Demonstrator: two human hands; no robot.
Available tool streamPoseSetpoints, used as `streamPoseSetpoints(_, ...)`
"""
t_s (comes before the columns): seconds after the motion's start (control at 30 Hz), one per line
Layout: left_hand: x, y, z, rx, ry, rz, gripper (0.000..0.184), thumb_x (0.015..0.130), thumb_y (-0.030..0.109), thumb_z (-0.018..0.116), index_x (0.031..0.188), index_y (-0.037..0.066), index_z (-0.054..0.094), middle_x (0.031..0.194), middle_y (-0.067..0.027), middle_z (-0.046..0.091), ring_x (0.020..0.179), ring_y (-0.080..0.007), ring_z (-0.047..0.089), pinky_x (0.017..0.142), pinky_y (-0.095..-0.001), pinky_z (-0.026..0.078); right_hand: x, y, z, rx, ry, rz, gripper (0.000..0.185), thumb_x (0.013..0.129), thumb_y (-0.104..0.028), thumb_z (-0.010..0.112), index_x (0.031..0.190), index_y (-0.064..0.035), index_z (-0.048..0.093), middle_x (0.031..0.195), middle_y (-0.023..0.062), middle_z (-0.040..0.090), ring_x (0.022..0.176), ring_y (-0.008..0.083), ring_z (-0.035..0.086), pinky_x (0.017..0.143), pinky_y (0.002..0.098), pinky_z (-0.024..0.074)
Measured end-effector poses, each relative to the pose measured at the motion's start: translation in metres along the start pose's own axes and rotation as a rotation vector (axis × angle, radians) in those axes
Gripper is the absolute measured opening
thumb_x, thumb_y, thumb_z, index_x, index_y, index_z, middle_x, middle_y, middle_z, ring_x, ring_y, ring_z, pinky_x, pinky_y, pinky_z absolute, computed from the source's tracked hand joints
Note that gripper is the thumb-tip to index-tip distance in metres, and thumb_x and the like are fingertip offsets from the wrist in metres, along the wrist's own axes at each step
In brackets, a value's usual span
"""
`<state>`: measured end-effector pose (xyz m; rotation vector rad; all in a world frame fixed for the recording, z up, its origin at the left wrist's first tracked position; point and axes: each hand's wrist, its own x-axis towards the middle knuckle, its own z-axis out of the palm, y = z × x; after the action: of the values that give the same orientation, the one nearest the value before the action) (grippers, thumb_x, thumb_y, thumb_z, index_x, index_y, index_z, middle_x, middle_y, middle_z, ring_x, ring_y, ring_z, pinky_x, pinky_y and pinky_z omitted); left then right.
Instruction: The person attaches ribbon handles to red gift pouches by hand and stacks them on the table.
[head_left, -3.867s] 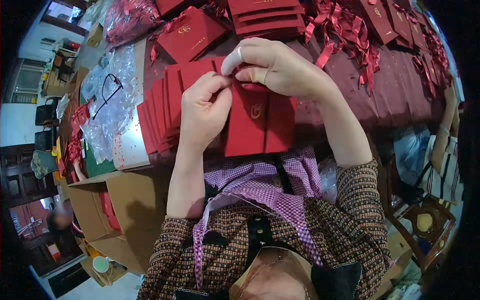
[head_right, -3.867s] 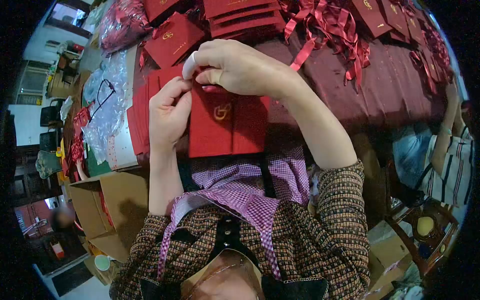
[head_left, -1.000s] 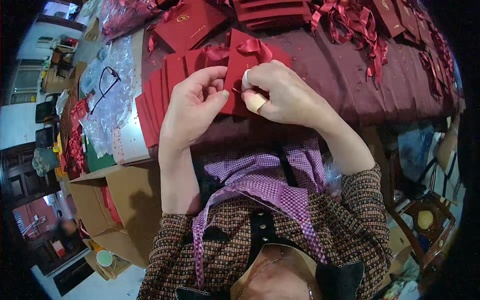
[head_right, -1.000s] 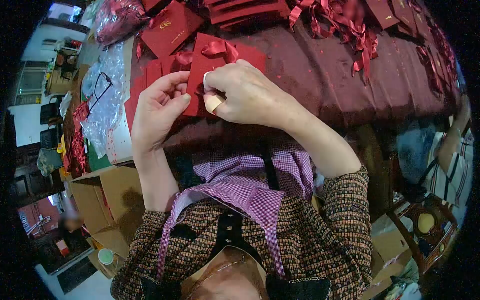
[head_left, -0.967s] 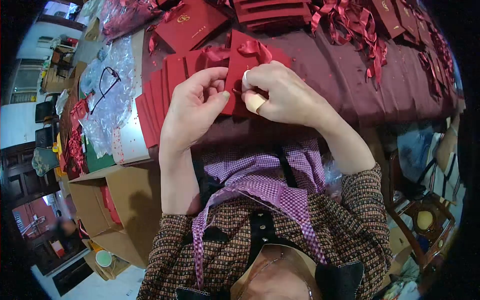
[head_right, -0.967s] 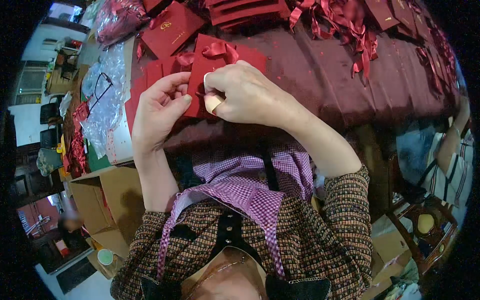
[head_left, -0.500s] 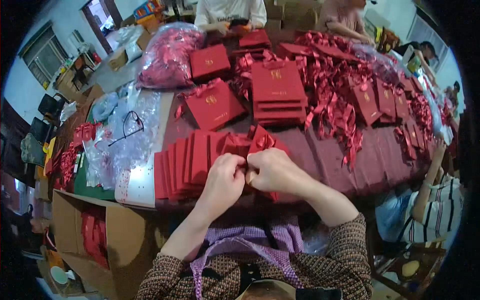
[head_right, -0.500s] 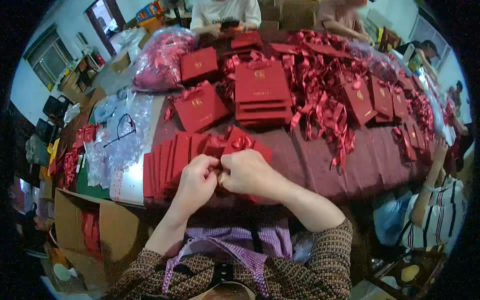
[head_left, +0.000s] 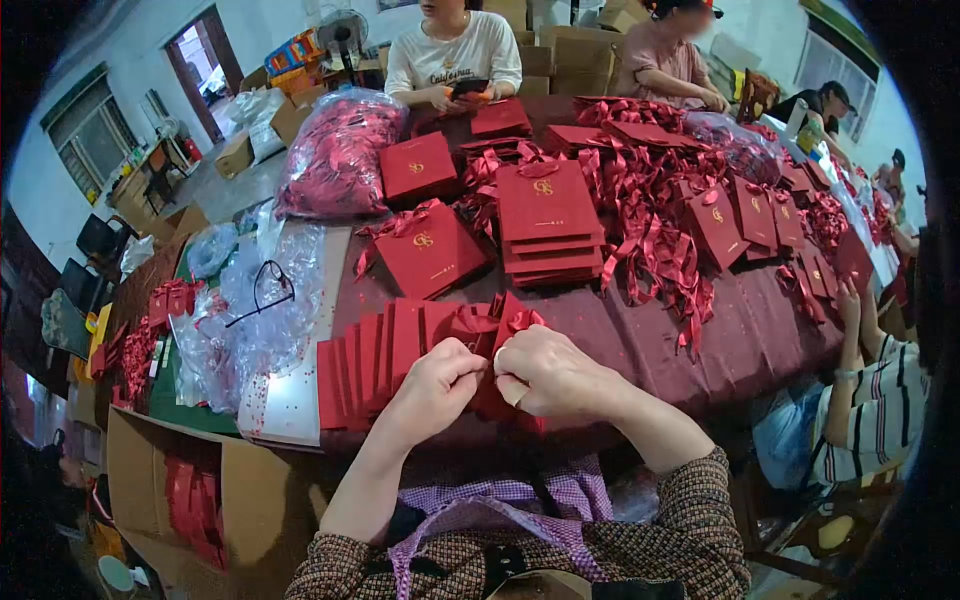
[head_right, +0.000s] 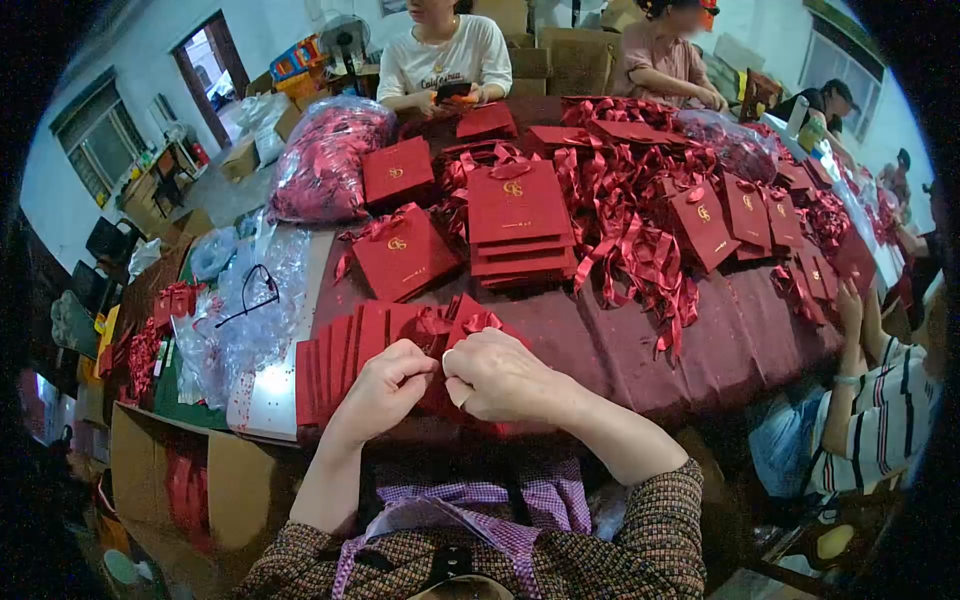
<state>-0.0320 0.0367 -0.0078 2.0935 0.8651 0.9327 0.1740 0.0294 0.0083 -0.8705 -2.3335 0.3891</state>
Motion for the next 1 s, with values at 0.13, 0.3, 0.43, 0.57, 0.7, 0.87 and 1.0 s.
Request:
streamPoseSetpoints(0.13, 0.003, 0.006, -0.004, 0.016, -0.020, -0.005, 0.011, 0.081, -0.001, 0.059, 0.091, -0.003, 0.061, 0.084, -0.0152, 0.057, 0.080, -0.0297, 0.060, 0.070, -0.0356, 0.048, -0.004, -0.006, -0.019, 0.125, -0.109, 0.172, 0.015, 0.079, -0.015, 0.066, 0.088, -0.0032, 0.065, 0.077, 0.0157, 0.063, 0.077, 0.0340, 0.061, 0.070, 0.0430, 0.0476)
streamPoseSetpoints(0.3, 0.005, 0.014, 0.001, 0.034, -0.030, -0.026, 0.009, 0.078, -0.002, 0.058, 0.087, -0.005, 0.057, 0.088, -0.0170, 0.056, 0.082, -0.0330, 0.058, 0.071, -0.0365, 0.048, -0.003, -0.007, -0.041, -0.095, 0.075, 0.027, 0.040, 0.080, -0.014, 0.067, 0.118, -0.0093, 0.057, 0.108, 0.0123, 0.061, 0.110, 0.0323, 0.053, 0.093, 0.0419, 0.0413)
streamPoseSetpoints(0.43, 0.003, 0.022, 0.007, -0.032, -0.094, 0.044, 0.010, 0.078, -0.003, 0.053, 0.088, -0.004, 0.055, 0.093, -0.0188, 0.055, 0.086, -0.0329, 0.058, 0.077, -0.0351, 0.047, -0.004, 0.006, -0.025, -0.132, 0.029, -0.222, 0.044, 0.078, -0.015, 0.068, 0.120, -0.0080, 0.055, 0.115, 0.0111, 0.058, 0.118, 0.0315, 0.049, 0.100, 0.0457, 0.0357)
streamPoseSetpoints(0.57, -0.002, 0.018, 0.012, -0.066, -0.152, 0.018, 0.008, 0.079, -0.003, 0.051, 0.086, -0.005, 0.055, 0.091, -0.0163, 0.054, 0.083, -0.0286, 0.057, 0.074, -0.0330, 0.046, -0.012, 0.010, -0.024, 0.108, -0.071, -0.142, 0.030, 0.082, -0.016, 0.066, 0.109, -0.0073, 0.057, 0.097, 0.0103, 0.056, 0.104, 0.0295, 0.052, 0.103, 0.0452, 0.0313)
streamPoseSetpoints(0.7, -0.002, 0.023, 0.006, -0.196, -0.239, -0.034, 0.007, 0.077, -0.002, 0.049, 0.082, -0.005, 0.053, 0.083, -0.0116, 0.052, 0.079, -0.0217, 0.053, 0.074, -0.0290, 0.042, -0.019, 0.012, -0.023, 0.239, -0.063, -0.164, 0.010, 0.083, -0.016, 0.065, 0.086, -0.0083, 0.059, 0.087, 0.0065, 0.056, 0.092, 0.0251, 0.054, 0.099, 0.0430, 0.0334)
streamPoseSetpoints(0.87, -0.005, 0.017, 0.002, -0.485, -0.241, -0.332, 0.009, 0.076, 0.007, 0.051, 0.074, -0.001, 0.049, 0.081, -0.0043, 0.048, 0.077, -0.0135, 0.045, 0.069, -0.0250, 0.036, -0.025, 0.005, -0.020, 0.264, -0.010, -0.257, 0.006, 0.082, -0.013, 0.064, 0.082, -0.0094, 0.060, 0.081, 0.0042, 0.056, 0.086, 0.0234, 0.056, 0.100, 0.0453, 0.0331)
streamPoseSetpoints(1.0, -0.003, -0.003, -0.003, -0.883, -0.138, -0.392, 0.014, 0.077, 0.011, 0.049, 0.071, -0.002, 0.051, 0.076, -0.0061, 0.045, 0.068, -0.0150, 0.044, 0.062, -0.0275, 0.036, -0.032, -0.007, -0.025, 0.277, -0.106, -0.293, 0.005, 0.080, -0.011, 0.063, 0.080, -0.0092, 0.058, 0.079, 0.0037, 0.055, 0.086, 0.0236, 0.055, 0.100, 0.0475, 0.0323)
